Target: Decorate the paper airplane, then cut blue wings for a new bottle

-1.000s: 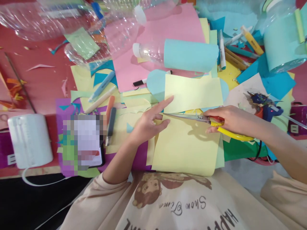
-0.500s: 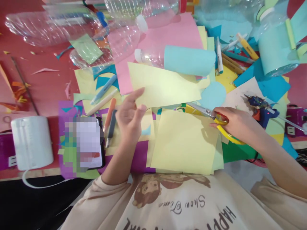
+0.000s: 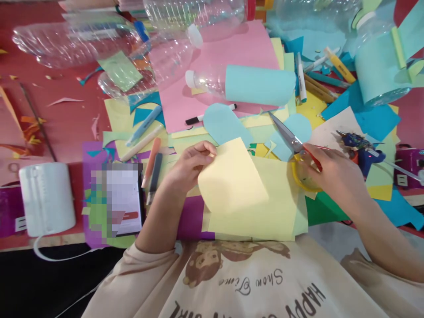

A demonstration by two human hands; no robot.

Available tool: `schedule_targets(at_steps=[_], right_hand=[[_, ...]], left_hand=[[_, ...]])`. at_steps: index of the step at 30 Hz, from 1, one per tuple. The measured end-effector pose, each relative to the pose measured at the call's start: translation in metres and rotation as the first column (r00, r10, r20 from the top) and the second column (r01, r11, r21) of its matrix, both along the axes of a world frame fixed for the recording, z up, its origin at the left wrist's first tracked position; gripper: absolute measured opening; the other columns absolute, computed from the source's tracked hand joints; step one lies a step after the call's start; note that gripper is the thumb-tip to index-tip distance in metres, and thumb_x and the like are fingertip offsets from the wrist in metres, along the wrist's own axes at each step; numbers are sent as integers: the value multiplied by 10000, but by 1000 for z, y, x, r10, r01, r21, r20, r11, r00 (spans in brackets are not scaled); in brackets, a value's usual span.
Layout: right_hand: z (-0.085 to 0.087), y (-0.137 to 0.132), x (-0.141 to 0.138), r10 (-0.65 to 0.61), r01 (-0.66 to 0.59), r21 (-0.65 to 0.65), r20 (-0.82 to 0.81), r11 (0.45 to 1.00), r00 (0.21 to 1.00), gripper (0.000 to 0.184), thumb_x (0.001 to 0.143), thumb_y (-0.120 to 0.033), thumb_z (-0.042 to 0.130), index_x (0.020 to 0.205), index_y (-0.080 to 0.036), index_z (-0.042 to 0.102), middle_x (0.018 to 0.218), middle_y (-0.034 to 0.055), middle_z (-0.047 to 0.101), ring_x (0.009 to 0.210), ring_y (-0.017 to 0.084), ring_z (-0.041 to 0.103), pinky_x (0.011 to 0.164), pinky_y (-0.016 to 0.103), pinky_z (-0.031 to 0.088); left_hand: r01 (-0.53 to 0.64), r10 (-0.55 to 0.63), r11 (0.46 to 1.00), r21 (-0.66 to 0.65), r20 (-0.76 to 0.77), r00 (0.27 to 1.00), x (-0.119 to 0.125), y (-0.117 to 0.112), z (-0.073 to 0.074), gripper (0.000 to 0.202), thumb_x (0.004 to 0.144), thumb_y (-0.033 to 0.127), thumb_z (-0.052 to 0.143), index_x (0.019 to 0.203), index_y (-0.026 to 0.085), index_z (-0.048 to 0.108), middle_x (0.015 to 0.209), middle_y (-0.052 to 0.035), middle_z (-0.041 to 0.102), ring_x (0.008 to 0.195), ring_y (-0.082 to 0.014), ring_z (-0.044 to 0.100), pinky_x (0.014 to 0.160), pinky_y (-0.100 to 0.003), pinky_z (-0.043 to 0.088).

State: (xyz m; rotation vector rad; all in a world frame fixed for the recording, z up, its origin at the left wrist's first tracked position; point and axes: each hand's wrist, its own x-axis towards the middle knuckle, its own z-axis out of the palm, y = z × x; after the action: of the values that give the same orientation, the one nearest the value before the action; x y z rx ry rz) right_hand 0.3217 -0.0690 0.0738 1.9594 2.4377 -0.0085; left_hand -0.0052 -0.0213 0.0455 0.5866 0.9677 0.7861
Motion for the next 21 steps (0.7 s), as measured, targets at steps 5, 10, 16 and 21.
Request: schedule_targets(at_steps=[5, 10, 16, 21], right_hand=[[7, 3, -16, 183, -183, 26, -23, 983, 983, 318, 937, -268, 493, 1204, -153, 620, 1138, 152, 704, 1022, 304, 669, 836, 421, 547], [-16, 8, -46, 491, -496, 32, -205, 868, 846, 624, 907, -100, 482, 1469, -315, 319, 1520, 71, 429, 1413, 276, 394, 1087, 506, 453], [-16, 16, -73, 643, -647, 115, -335, 753, 689, 412, 929, -215, 520, 1338, -254, 486, 1522, 83, 428, 1434, 259, 358, 1139, 473, 407], [-20, 28, -83, 622, -641, 122, -433, 757, 652, 334, 945, -220, 481, 1278, -230, 509, 1478, 98, 472, 1399, 241, 403, 1126, 460, 411]], left_hand=[[28, -16, 994, 104, -117, 993, 6, 0, 2, 431, 639, 212, 754, 1032, 231, 577, 672, 47, 672, 545, -106, 648, 478, -179, 500], [44, 76, 948, 315, -359, 930, 12, 7, -4, 527, 657, 209, 762, 1132, 225, 534, 690, 43, 641, 561, -118, 640, 488, -203, 484], [-51, 295, 845, 533, -384, 875, 23, 21, -15, 450, 719, 168, 723, 1134, 227, 558, 724, 24, 622, 626, -143, 625, 568, -257, 482], [-114, 352, 822, 558, -340, 872, 27, 26, -22, 326, 758, 198, 693, 1074, 225, 617, 586, 50, 561, 561, -131, 592, 563, -254, 485]])
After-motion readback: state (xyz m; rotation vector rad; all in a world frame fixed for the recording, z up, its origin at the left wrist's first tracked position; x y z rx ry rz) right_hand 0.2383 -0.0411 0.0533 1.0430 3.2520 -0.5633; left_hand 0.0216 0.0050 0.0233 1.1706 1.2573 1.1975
